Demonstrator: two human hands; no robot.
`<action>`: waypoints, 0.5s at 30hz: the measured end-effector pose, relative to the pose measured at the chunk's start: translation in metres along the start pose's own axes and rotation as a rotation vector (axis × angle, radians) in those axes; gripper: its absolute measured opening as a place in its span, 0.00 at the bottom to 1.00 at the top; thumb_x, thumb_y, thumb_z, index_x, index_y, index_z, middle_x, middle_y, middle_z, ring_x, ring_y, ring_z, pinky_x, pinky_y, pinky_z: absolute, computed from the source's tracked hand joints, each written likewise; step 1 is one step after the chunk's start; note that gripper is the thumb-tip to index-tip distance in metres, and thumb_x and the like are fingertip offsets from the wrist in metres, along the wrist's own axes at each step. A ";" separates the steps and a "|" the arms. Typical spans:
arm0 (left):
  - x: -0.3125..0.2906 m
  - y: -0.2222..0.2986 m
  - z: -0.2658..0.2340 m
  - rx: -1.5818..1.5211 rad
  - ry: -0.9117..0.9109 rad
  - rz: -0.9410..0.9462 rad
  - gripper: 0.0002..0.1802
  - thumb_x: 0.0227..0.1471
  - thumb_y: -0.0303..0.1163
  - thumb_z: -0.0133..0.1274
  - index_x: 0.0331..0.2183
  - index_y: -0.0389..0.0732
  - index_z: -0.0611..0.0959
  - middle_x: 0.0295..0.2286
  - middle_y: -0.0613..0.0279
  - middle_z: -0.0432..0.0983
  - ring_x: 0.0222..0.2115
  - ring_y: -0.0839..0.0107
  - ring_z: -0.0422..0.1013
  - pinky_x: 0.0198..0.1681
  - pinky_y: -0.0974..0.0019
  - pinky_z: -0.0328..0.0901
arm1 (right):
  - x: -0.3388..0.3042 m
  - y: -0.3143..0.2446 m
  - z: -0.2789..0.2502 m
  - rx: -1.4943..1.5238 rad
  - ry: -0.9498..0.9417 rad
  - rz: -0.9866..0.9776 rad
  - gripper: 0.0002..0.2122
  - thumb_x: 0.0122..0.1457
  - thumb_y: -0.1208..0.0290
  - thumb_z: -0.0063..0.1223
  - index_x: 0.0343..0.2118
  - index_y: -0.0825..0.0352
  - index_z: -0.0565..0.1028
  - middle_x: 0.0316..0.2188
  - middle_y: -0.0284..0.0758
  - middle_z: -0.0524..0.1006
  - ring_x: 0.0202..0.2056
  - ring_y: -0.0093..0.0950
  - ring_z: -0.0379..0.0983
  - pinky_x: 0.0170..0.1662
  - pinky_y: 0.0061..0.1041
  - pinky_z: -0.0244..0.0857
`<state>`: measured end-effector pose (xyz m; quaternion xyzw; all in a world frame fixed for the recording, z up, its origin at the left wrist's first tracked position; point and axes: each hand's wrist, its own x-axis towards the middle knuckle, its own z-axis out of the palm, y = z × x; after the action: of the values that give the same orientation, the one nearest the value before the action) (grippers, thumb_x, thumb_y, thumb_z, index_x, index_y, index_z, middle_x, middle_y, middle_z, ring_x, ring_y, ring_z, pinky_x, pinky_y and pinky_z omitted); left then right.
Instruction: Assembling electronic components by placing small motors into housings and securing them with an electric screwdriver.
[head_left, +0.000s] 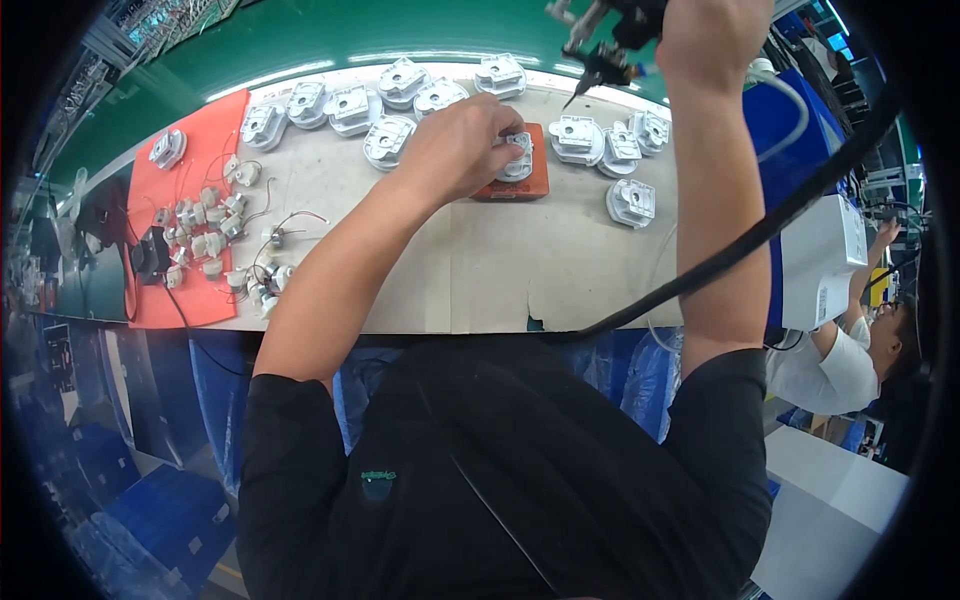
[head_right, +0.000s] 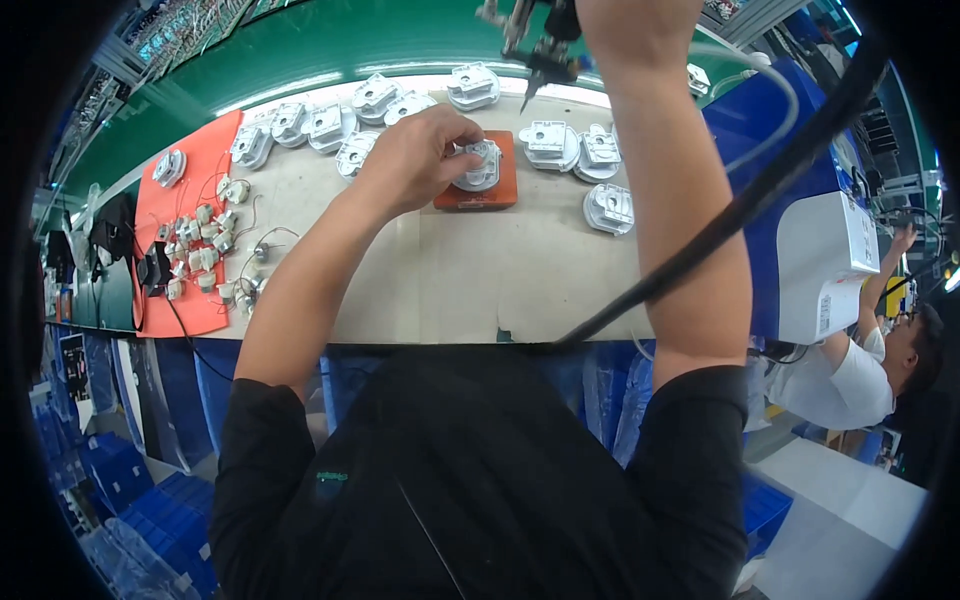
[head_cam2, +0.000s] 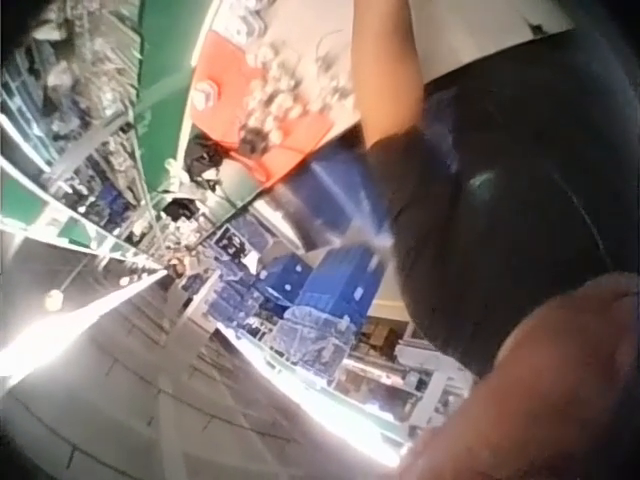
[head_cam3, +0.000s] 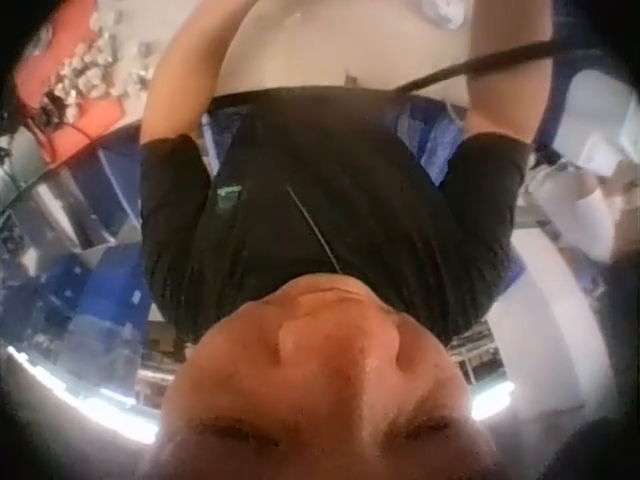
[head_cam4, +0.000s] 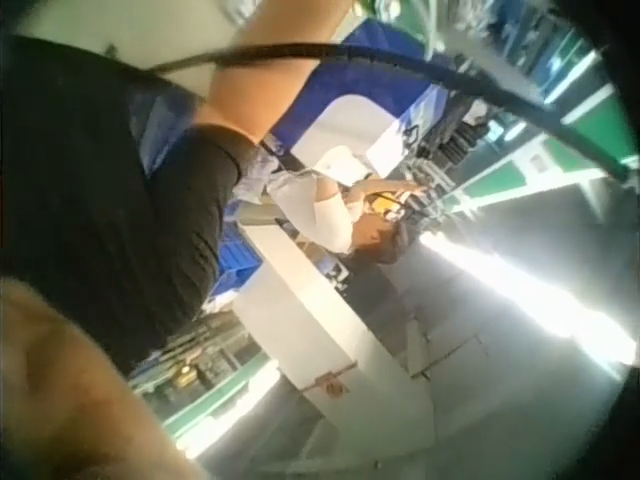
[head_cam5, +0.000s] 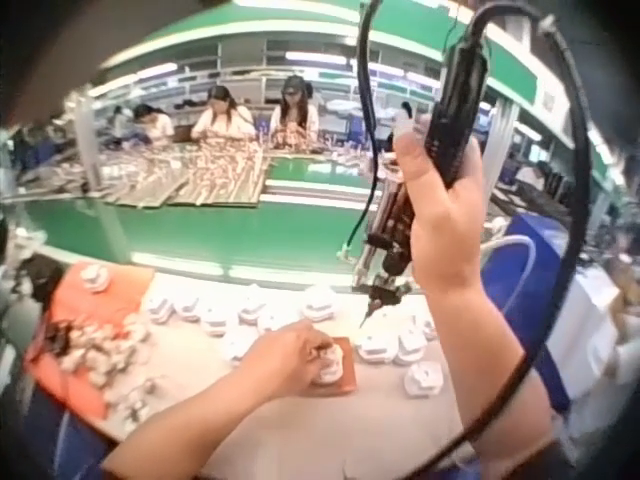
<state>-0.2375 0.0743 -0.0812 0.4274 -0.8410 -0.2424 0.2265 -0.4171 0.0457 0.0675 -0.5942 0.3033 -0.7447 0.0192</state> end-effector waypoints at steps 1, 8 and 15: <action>0.001 0.000 0.000 -0.012 0.003 0.003 0.13 0.53 0.34 0.62 0.41 0.41 0.85 0.37 0.59 0.80 0.37 0.61 0.77 0.42 0.59 0.71 | -0.008 -0.030 0.005 -0.008 -0.022 0.251 0.15 0.64 0.62 0.62 0.45 0.67 0.74 0.31 0.23 0.72 0.30 0.14 0.64 0.33 0.16 0.58; 0.003 -0.004 0.004 -0.063 0.010 -0.002 0.13 0.52 0.31 0.63 0.40 0.40 0.86 0.37 0.60 0.80 0.36 0.64 0.78 0.42 0.62 0.72 | -0.051 -0.011 -0.001 1.044 0.107 0.507 0.14 0.65 0.70 0.59 0.51 0.67 0.73 0.34 0.24 0.73 0.33 0.15 0.66 0.38 0.15 0.60; 0.002 -0.004 0.007 -0.061 0.015 -0.011 0.14 0.52 0.37 0.62 0.41 0.46 0.87 0.38 0.61 0.80 0.38 0.56 0.78 0.41 0.55 0.72 | -0.059 0.002 -0.007 0.142 -0.056 0.187 0.14 0.65 0.71 0.59 0.51 0.67 0.73 0.35 0.25 0.73 0.34 0.15 0.67 0.38 0.16 0.61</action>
<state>-0.2404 0.0721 -0.0892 0.4268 -0.8292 -0.2658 0.2442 -0.4070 0.0699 0.0144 -0.5810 0.3034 -0.7423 0.1393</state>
